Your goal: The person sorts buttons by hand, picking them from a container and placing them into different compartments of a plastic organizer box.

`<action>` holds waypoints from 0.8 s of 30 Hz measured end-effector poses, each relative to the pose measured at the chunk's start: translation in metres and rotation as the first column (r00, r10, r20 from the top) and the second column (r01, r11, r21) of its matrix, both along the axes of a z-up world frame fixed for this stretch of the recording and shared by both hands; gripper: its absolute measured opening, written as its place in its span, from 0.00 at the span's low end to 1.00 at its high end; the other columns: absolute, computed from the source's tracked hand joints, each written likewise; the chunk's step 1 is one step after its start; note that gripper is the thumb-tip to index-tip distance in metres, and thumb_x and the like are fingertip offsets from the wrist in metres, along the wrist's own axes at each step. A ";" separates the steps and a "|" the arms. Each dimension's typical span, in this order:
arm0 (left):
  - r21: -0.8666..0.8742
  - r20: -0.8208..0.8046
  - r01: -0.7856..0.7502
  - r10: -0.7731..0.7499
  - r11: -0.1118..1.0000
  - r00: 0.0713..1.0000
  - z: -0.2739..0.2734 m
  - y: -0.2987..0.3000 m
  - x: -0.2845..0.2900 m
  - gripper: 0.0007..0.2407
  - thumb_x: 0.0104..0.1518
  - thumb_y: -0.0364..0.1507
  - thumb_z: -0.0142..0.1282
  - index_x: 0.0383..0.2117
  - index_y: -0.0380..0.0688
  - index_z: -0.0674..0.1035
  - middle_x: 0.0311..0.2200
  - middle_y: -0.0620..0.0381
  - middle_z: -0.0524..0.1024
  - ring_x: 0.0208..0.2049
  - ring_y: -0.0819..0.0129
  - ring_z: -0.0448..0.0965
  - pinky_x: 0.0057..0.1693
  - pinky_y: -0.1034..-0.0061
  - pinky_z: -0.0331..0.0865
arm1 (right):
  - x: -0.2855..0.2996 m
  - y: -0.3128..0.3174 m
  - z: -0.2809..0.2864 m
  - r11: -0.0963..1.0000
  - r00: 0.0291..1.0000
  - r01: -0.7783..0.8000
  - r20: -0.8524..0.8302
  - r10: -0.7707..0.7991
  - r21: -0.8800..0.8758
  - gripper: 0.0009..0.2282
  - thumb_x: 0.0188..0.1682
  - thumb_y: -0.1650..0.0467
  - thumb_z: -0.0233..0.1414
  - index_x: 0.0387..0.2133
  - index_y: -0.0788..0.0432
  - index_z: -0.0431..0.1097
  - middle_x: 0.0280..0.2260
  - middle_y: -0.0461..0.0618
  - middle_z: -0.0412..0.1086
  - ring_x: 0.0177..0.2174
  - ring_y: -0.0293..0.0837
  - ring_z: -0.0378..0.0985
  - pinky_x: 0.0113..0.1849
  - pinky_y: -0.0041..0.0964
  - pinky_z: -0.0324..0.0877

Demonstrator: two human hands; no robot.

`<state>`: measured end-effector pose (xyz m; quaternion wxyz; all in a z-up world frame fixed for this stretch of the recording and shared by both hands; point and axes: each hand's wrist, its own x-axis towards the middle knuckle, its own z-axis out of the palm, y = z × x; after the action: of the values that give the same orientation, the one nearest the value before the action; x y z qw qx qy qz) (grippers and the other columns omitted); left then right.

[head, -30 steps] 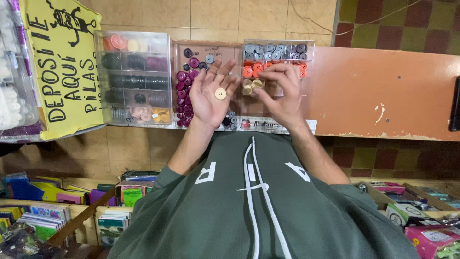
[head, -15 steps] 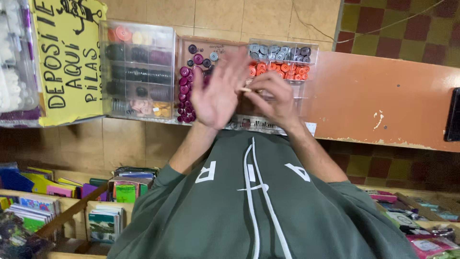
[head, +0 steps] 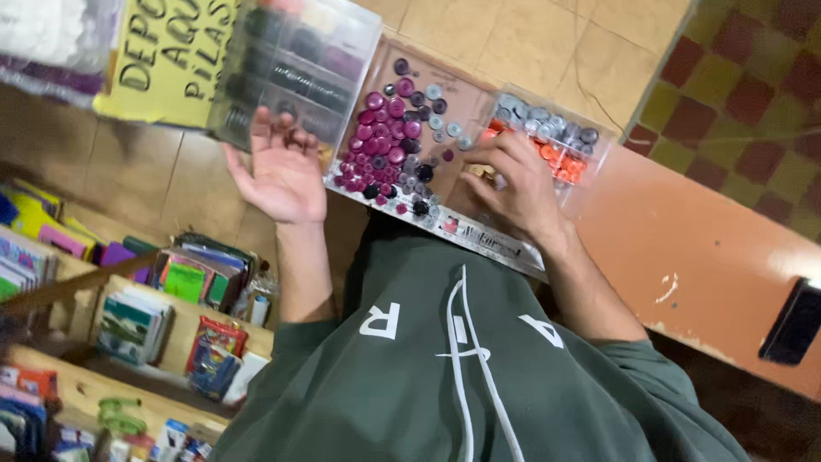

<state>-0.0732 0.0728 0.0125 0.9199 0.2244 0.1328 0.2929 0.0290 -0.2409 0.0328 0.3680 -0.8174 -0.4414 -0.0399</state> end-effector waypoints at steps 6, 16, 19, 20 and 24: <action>0.032 -0.196 -0.193 0.195 0.981 0.961 0.001 -0.020 -0.021 0.20 0.57 0.47 0.49 0.40 0.43 0.79 0.34 0.50 0.75 0.34 0.64 0.72 0.42 0.70 0.66 | 0.013 0.071 -0.005 0.945 0.971 -0.238 -0.055 0.232 -0.225 0.26 0.52 0.60 0.60 0.58 0.63 0.66 0.55 0.58 0.68 0.52 0.52 0.68 0.52 0.49 0.69; 0.321 -0.308 -0.070 0.174 0.945 0.935 0.008 0.021 -0.030 0.11 0.60 0.35 0.47 0.39 0.42 0.78 0.31 0.52 0.75 0.33 0.66 0.74 0.40 0.73 0.69 | 0.019 0.158 -0.038 0.937 0.991 -0.005 0.122 0.051 -0.349 0.27 0.51 0.56 0.63 0.55 0.62 0.69 0.47 0.54 0.68 0.41 0.47 0.64 0.40 0.43 0.68; 0.421 -0.315 0.000 0.146 0.907 0.938 0.007 0.044 -0.017 0.09 0.60 0.31 0.49 0.40 0.41 0.76 0.29 0.50 0.76 0.29 0.65 0.75 0.39 0.74 0.71 | 0.024 0.157 -0.046 0.924 0.993 -0.065 0.070 0.098 -0.378 0.20 0.54 0.64 0.58 0.55 0.62 0.69 0.48 0.55 0.69 0.43 0.48 0.69 0.44 0.41 0.71; 0.421 -0.319 0.020 0.128 0.907 0.939 0.010 0.048 -0.012 0.09 0.60 0.31 0.49 0.40 0.41 0.76 0.29 0.50 0.76 0.29 0.65 0.75 0.39 0.74 0.71 | 0.023 0.158 -0.043 0.925 0.995 -0.048 0.066 0.078 -0.377 0.20 0.54 0.64 0.58 0.55 0.62 0.69 0.48 0.55 0.69 0.43 0.48 0.69 0.44 0.41 0.71; 0.579 -0.293 0.152 0.030 0.801 0.956 0.017 0.059 0.008 0.06 0.62 0.26 0.47 0.40 0.40 0.76 0.30 0.51 0.76 0.29 0.65 0.76 0.38 0.74 0.72 | 0.018 0.161 -0.038 0.891 0.983 0.045 0.178 0.040 -0.451 0.13 0.57 0.65 0.56 0.48 0.60 0.73 0.39 0.52 0.72 0.36 0.44 0.72 0.34 0.41 0.75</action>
<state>-0.0648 0.1314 0.0297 0.7827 0.5458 0.1587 0.2537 0.0473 -0.0797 -0.0049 0.1254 -0.8741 -0.4692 -0.0113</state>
